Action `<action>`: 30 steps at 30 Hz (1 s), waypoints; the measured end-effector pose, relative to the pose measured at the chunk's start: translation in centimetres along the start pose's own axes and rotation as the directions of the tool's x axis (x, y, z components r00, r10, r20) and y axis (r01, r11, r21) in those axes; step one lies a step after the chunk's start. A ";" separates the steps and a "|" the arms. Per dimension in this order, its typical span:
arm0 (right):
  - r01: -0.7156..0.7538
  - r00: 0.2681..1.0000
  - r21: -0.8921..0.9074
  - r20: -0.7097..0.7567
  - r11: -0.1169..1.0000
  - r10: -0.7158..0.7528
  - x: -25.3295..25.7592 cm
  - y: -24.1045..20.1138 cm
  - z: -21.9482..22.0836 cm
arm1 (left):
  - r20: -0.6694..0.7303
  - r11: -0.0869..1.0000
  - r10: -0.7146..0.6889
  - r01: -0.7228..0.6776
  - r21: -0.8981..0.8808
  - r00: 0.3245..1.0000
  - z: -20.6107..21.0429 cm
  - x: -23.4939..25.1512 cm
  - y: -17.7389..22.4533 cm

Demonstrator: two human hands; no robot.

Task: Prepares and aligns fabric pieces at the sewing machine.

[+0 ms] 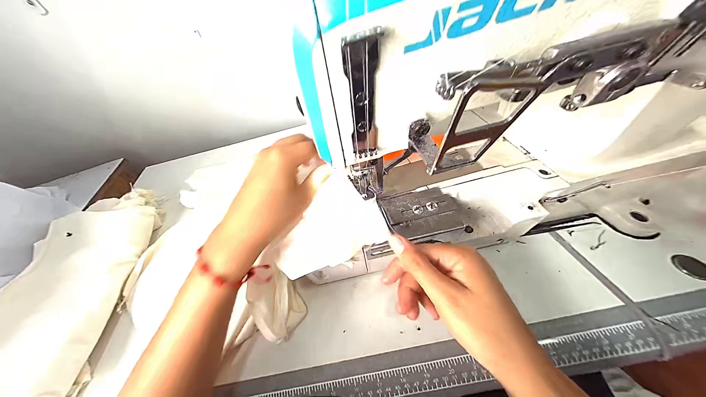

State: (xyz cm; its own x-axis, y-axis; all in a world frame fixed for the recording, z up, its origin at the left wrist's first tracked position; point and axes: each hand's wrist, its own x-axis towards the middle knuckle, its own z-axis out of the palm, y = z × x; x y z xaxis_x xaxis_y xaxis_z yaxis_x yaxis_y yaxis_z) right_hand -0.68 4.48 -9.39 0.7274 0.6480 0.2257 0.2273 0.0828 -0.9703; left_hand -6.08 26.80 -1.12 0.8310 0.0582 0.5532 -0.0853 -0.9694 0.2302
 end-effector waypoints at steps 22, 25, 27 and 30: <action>0.338 0.925 -0.046 0.202 0.940 -0.323 2.3 -0.9 -1.9 | -0.226 0.981 0.191 -0.188 0.037 0.955 8.2 -12.5 9.0; 0.332 0.938 0.041 0.087 0.942 -0.335 1.8 -0.9 -0.8 | -0.481 0.981 -0.098 0.167 0.103 0.871 10.3 -11.0 9.3; 0.367 0.928 0.049 0.053 0.929 -0.370 1.8 -1.2 -0.3 | -0.536 0.964 -0.166 0.251 0.089 0.828 10.4 -9.7 9.5; 0.399 0.916 0.035 0.031 0.916 -0.400 2.0 -1.5 0.3 | -0.566 0.977 -0.135 0.205 0.062 0.814 10.0 -8.0 8.6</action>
State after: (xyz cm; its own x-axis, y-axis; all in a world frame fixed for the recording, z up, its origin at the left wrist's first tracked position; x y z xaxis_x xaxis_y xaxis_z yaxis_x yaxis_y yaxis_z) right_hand 0.23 5.83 -7.55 0.5553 0.5835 0.5926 0.4764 0.3609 -0.8017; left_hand -7.94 15.59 -11.55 0.3768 0.3134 0.8717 0.1215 -0.9496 0.2889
